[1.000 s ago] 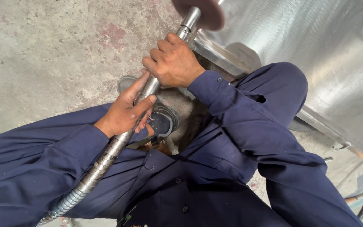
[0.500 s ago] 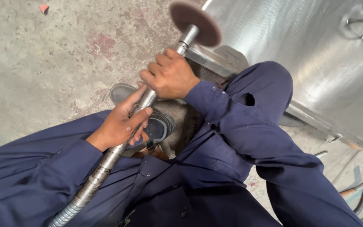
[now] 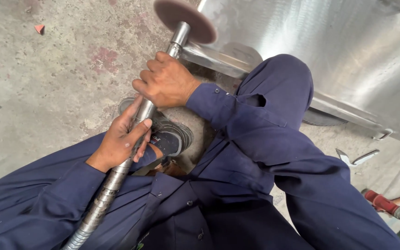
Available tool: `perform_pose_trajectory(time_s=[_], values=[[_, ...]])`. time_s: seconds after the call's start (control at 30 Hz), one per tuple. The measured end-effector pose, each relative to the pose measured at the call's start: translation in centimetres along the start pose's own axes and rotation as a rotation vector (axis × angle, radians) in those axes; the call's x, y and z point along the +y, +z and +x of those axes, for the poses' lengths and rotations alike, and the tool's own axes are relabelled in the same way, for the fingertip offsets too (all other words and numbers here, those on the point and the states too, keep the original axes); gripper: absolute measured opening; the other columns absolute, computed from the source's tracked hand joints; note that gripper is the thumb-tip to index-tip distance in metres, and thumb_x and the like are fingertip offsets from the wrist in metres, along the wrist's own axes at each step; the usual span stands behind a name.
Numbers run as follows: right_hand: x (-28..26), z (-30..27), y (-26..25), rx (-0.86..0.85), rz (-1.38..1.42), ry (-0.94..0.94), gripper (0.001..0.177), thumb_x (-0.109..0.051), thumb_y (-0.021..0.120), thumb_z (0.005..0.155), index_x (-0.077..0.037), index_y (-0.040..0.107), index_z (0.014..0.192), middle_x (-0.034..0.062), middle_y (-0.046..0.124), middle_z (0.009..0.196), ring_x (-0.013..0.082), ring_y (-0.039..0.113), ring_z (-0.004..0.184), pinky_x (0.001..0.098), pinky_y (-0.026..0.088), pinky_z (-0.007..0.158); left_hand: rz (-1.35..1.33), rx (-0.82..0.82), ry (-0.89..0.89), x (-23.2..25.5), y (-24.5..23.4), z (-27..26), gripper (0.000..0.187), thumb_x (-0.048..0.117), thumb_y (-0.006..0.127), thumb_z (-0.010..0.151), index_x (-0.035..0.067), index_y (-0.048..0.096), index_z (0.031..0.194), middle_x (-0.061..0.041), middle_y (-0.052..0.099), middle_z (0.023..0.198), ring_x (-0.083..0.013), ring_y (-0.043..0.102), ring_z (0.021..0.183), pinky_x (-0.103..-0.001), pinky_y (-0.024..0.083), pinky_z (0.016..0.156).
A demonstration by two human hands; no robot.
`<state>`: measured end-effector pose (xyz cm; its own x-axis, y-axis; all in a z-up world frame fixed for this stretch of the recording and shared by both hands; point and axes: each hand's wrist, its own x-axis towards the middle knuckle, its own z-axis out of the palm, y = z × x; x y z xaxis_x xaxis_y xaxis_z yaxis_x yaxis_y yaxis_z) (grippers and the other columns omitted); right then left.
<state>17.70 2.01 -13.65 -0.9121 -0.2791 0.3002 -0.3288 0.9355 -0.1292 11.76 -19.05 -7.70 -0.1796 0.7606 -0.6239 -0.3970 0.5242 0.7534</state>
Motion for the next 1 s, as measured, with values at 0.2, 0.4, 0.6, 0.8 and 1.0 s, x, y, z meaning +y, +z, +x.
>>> perform_pose_trajectory(time_s=[0.2,0.4,0.6,0.8,1.0], values=[[-0.3,0.2,-0.4,0.003,-0.016,0.019,0.027,-0.041,0.072,0.086,-0.015,0.065,0.081,0.0043,0.068,0.067,0.0213,0.066,0.066,0.04,0.049,0.071,-0.035,0.009,-0.047,0.1,0.1,-0.2,0.076,0.016,0.053,0.099,0.018,0.015,0.165,-0.005,0.058,0.068,-0.0112,0.054,0.04,-0.027,0.048,0.034],[0.1,1.2,0.1,-0.01,0.014,0.017,0.029,-0.043,0.072,0.081,-0.015,0.067,0.084,0.0058,0.07,0.069,0.0217,0.068,0.067,0.0402,0.05,0.073,-0.053,0.025,0.002,-0.4,-0.4,0.0,0.076,0.015,0.052,0.1,0.017,0.013,0.166,-0.005,0.058,0.069,-0.0106,0.052,0.041,-0.026,0.048,0.034],[-0.5,2.5,-1.6,0.07,-0.03,0.074,0.021,-0.031,0.078,0.078,-0.014,0.067,0.082,0.0002,0.071,0.075,0.0199,0.07,0.082,0.0432,0.051,0.093,-0.076,0.099,0.017,1.9,-0.1,-0.6,0.076,0.02,0.053,0.101,0.015,0.014,0.166,-0.006,0.058,0.069,-0.011,0.054,0.04,-0.026,0.047,0.032],[-0.3,1.1,-2.9,0.079,-0.019,0.075,0.016,-0.026,0.079,0.086,-0.014,0.069,0.089,0.0011,0.07,0.077,0.02,0.069,0.086,0.0459,0.048,0.099,-0.102,0.002,0.074,2.6,0.5,-0.5,0.077,0.021,0.055,0.101,0.012,0.013,0.166,-0.007,0.058,0.069,-0.0113,0.054,0.04,-0.025,0.047,0.031],[0.0,1.5,-5.2,0.079,-0.07,0.119,0.017,-0.029,0.076,0.082,-0.014,0.069,0.085,0.0017,0.072,0.077,0.0199,0.069,0.085,0.0463,0.049,0.097,-0.083,0.017,0.102,3.7,0.9,-0.5,0.077,0.02,0.054,0.102,0.011,0.014,0.166,-0.007,0.059,0.068,-0.011,0.054,0.04,-0.025,0.047,0.031]])
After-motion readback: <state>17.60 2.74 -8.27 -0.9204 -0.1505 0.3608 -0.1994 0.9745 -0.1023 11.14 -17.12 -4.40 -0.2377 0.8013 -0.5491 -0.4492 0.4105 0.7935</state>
